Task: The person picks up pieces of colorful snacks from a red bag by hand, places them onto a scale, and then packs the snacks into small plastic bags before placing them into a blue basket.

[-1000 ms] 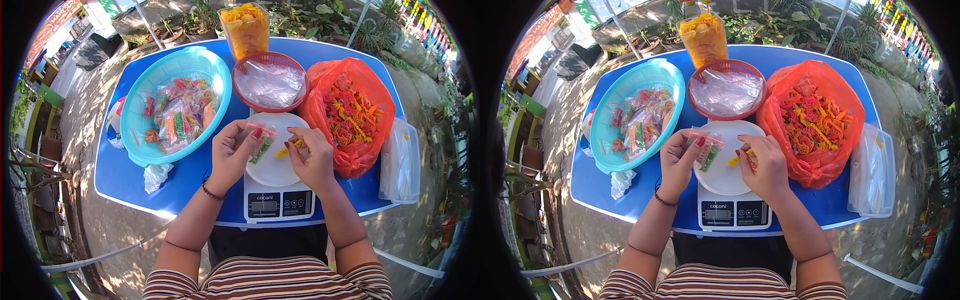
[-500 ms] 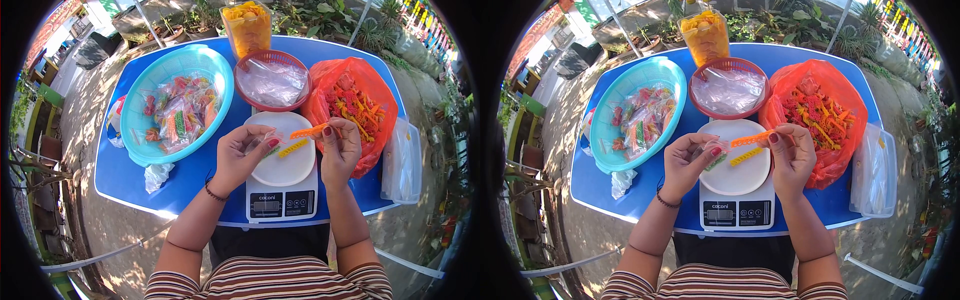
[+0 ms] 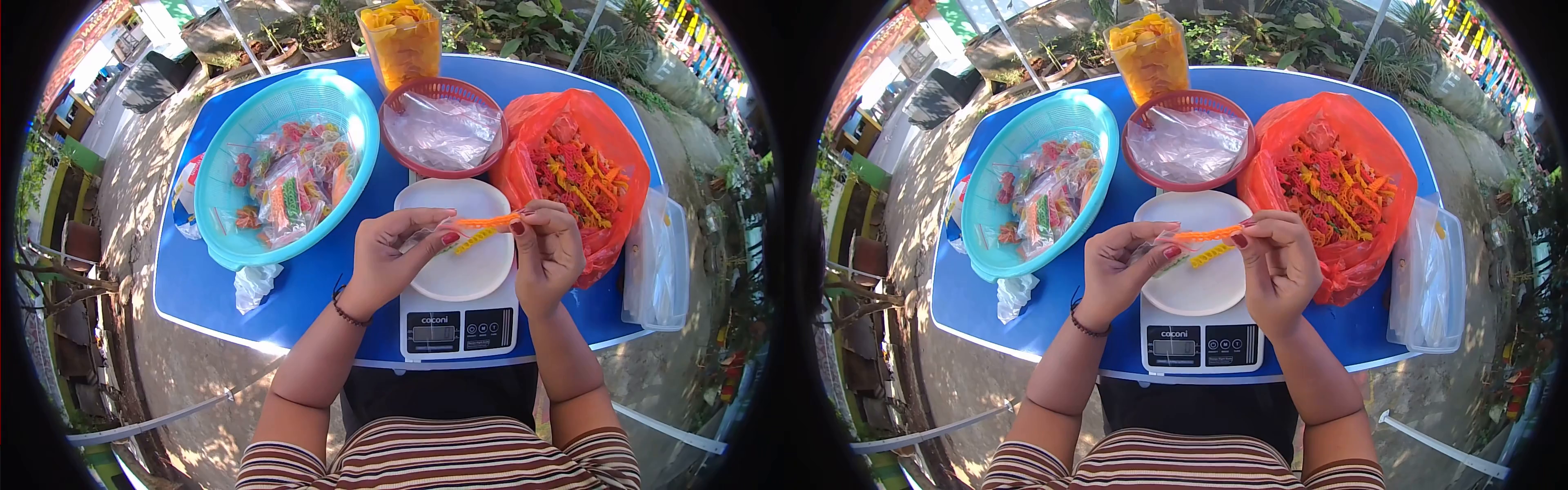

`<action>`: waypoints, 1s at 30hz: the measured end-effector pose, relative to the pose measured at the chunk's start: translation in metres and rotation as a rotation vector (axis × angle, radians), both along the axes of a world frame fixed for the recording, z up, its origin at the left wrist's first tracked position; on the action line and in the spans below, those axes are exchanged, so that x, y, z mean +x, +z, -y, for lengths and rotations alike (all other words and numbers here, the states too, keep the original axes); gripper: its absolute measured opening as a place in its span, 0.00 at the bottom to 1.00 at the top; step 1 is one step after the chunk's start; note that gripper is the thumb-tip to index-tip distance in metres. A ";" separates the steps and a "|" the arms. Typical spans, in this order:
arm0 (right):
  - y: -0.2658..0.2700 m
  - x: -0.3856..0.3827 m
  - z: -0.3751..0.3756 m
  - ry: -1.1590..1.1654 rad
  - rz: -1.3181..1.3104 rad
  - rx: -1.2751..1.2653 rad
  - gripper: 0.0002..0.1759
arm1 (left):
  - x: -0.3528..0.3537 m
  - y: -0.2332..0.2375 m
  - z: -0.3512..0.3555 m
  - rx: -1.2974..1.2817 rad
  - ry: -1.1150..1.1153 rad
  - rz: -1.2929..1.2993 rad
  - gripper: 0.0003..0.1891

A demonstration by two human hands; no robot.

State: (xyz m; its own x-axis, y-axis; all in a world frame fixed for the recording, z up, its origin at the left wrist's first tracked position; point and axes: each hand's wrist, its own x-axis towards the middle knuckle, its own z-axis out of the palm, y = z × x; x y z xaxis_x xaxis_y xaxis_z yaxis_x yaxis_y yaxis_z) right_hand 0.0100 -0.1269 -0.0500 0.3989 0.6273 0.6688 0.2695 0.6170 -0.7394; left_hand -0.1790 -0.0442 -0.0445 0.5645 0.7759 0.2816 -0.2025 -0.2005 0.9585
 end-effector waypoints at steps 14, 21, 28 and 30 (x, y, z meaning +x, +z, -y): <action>0.018 -0.008 0.002 -0.074 0.630 -0.027 0.13 | 0.000 -0.001 0.001 0.045 -0.016 0.034 0.13; 0.028 0.008 0.001 -0.059 0.951 -0.374 0.17 | -0.004 0.004 -0.009 -0.105 0.177 0.236 0.13; 0.011 0.007 -0.006 0.005 0.754 -0.326 0.14 | -0.003 0.004 -0.008 -0.199 0.056 0.309 0.14; 0.010 0.004 -0.004 -0.020 0.550 -0.268 0.12 | -0.003 0.002 -0.008 -0.158 0.077 0.241 0.13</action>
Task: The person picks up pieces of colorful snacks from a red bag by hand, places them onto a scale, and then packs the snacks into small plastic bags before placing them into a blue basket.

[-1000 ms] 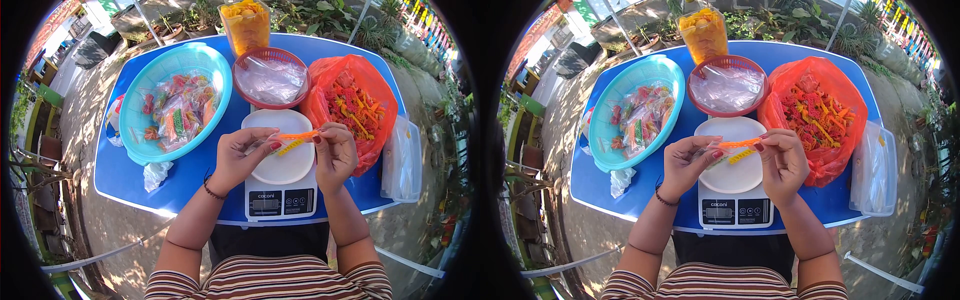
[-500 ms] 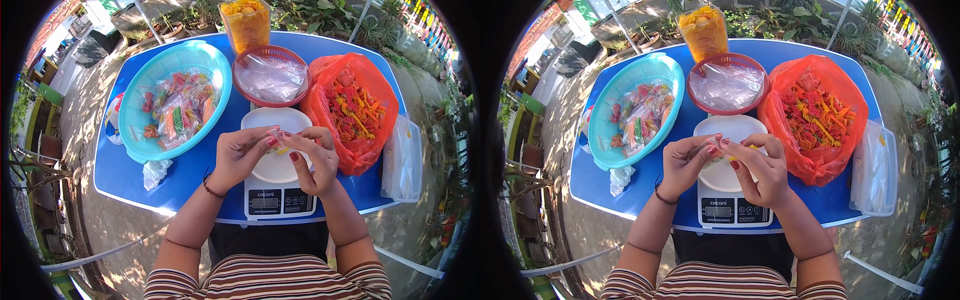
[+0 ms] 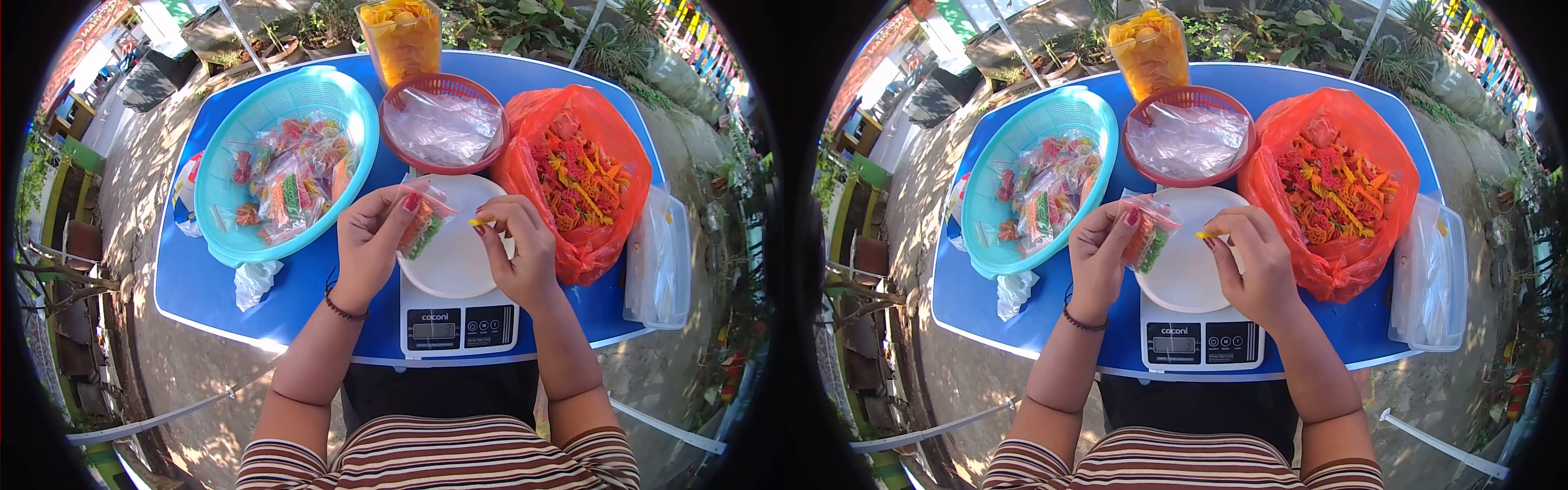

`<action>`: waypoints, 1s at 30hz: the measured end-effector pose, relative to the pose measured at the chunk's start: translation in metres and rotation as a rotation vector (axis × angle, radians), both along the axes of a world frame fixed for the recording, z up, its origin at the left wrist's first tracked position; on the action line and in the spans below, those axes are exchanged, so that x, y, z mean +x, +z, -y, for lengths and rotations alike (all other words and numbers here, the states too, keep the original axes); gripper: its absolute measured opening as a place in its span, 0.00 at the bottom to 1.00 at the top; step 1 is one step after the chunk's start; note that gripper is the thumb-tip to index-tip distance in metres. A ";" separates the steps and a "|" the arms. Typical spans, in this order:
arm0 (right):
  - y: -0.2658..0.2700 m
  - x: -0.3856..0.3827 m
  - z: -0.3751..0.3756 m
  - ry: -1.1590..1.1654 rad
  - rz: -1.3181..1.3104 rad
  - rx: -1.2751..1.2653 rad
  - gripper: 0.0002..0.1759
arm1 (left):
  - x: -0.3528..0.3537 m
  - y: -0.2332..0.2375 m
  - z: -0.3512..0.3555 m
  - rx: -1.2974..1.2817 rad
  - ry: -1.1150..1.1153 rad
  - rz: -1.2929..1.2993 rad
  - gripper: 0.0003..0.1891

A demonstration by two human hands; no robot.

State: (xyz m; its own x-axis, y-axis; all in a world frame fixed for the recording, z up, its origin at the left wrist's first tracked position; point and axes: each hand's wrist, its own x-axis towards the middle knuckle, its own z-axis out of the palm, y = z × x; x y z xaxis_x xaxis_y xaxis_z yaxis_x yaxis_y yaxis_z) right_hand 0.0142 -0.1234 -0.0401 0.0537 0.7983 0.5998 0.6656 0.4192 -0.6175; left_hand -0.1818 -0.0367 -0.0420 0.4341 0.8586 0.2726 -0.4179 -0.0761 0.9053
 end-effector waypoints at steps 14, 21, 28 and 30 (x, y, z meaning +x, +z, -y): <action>-0.009 -0.012 0.003 0.254 -0.944 0.057 0.15 | 0.002 -0.004 0.011 0.081 -0.123 -0.157 0.18; -0.012 -0.015 0.005 0.127 -0.556 0.182 0.14 | 0.003 -0.003 0.011 0.191 -0.079 -0.224 0.16; -0.013 -0.012 0.004 0.043 -0.584 0.162 0.11 | 0.001 0.001 0.011 0.111 -0.152 -0.187 0.14; -0.011 -0.013 0.004 0.028 -0.652 0.166 0.10 | -0.001 0.005 0.011 0.127 -0.177 -0.231 0.14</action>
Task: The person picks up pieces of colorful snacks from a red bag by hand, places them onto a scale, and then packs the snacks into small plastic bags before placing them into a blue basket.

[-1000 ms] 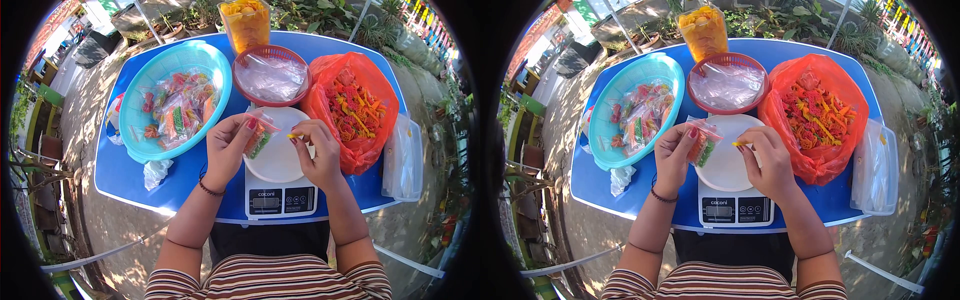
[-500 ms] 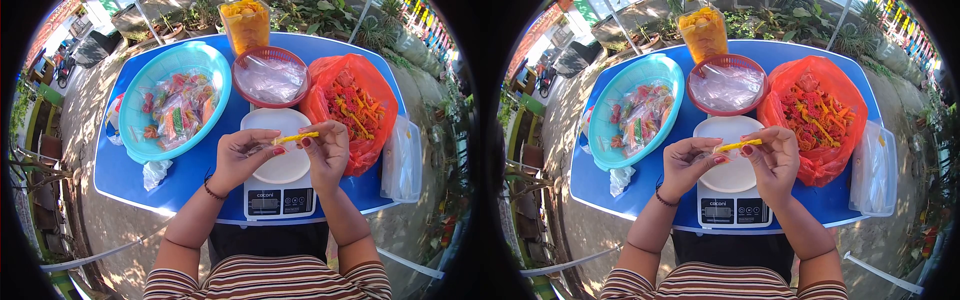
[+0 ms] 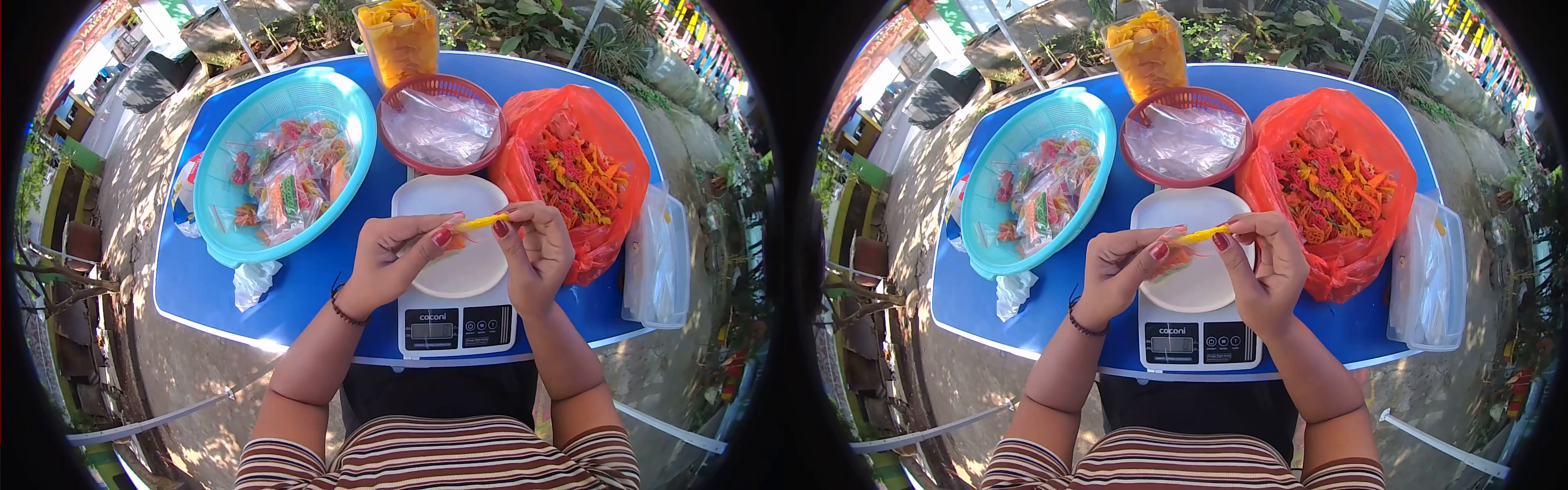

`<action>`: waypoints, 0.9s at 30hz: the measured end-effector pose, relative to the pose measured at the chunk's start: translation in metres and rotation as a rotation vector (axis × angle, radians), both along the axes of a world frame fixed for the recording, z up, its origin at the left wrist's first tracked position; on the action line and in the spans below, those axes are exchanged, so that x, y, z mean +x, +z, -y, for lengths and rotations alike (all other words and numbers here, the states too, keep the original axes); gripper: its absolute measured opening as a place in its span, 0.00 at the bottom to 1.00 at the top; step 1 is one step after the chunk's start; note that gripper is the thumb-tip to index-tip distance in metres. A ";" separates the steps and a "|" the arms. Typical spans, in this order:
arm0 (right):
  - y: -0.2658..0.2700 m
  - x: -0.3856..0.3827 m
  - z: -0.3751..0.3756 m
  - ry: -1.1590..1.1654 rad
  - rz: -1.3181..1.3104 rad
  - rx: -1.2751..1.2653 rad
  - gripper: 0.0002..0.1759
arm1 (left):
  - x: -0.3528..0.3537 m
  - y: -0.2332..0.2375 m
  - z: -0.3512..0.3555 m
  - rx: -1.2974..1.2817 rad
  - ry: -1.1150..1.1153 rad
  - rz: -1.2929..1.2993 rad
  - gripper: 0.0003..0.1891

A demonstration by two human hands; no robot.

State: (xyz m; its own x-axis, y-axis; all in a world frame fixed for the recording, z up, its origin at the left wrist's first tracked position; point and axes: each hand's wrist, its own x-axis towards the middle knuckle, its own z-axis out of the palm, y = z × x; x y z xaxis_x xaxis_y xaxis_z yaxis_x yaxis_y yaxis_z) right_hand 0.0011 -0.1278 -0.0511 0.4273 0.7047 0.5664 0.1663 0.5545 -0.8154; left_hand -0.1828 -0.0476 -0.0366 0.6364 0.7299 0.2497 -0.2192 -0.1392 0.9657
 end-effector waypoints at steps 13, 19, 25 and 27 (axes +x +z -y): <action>0.017 -0.002 0.001 0.010 0.589 -0.063 0.12 | 0.001 -0.005 -0.003 0.111 0.022 -0.001 0.13; 0.018 -0.005 0.002 -0.040 0.413 -0.108 0.09 | 0.005 -0.005 -0.008 0.354 0.148 0.066 0.12; 0.011 -0.001 -0.001 -0.044 0.420 -0.073 0.05 | 0.002 -0.009 -0.005 0.217 0.085 0.054 0.09; 0.013 -0.003 -0.001 -0.069 0.449 -0.039 0.05 | 0.002 -0.006 -0.006 0.329 0.100 0.024 0.08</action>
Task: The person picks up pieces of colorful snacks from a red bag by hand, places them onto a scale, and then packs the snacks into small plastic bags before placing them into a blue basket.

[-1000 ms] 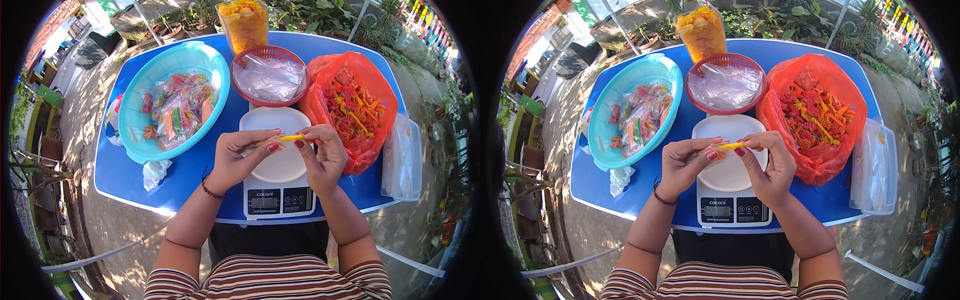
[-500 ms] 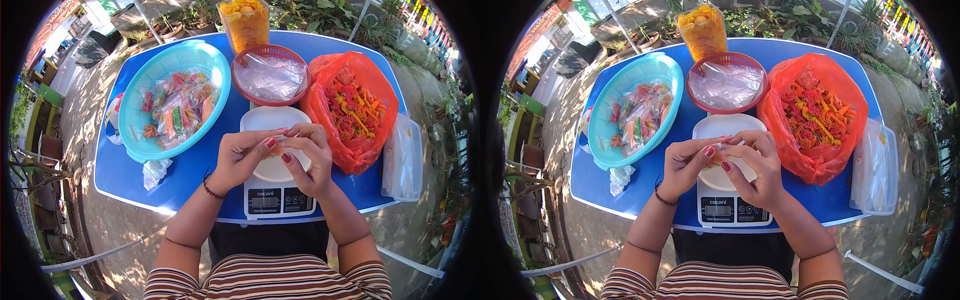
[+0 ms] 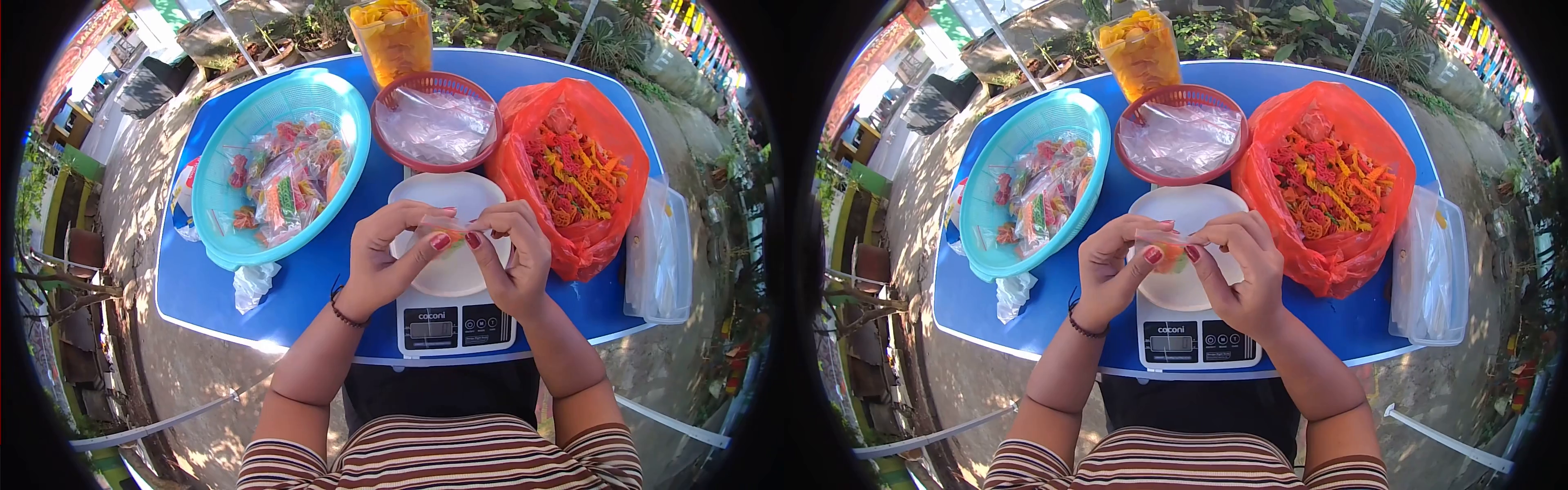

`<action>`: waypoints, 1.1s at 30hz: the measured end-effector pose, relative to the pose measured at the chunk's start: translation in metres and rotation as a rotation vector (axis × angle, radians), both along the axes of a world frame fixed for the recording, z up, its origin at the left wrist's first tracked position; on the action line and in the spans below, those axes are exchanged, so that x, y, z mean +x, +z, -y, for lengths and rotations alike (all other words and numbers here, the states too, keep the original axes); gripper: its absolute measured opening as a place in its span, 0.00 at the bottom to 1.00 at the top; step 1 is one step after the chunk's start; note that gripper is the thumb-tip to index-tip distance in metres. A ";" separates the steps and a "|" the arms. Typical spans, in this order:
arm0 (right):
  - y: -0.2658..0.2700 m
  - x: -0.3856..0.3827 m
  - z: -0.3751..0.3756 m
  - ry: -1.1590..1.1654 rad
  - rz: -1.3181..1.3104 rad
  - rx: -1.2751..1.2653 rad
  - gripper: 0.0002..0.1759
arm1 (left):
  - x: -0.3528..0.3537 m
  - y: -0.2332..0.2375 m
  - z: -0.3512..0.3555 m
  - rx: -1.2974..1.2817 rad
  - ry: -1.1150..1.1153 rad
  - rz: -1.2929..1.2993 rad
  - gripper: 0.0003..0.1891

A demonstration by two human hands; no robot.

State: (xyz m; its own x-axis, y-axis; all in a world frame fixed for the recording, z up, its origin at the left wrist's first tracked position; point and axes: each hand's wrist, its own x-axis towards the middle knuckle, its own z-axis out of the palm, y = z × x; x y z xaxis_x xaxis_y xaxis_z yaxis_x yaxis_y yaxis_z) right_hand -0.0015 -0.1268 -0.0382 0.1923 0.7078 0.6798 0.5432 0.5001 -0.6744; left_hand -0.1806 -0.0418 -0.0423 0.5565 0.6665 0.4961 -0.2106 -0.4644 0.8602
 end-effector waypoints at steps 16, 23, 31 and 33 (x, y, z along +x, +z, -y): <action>-0.003 0.002 0.002 0.035 -0.042 0.061 0.04 | 0.001 0.001 0.003 0.143 0.159 -0.045 0.03; -0.002 0.002 0.002 0.054 -0.013 0.040 0.04 | 0.000 0.001 0.003 0.162 0.188 -0.027 0.01; -0.002 0.004 0.001 0.141 0.042 0.038 0.03 | 0.000 0.003 0.004 0.414 0.302 -0.043 0.08; -0.001 0.004 0.000 0.145 0.072 0.045 0.03 | 0.001 0.004 0.005 0.493 0.305 -0.061 0.10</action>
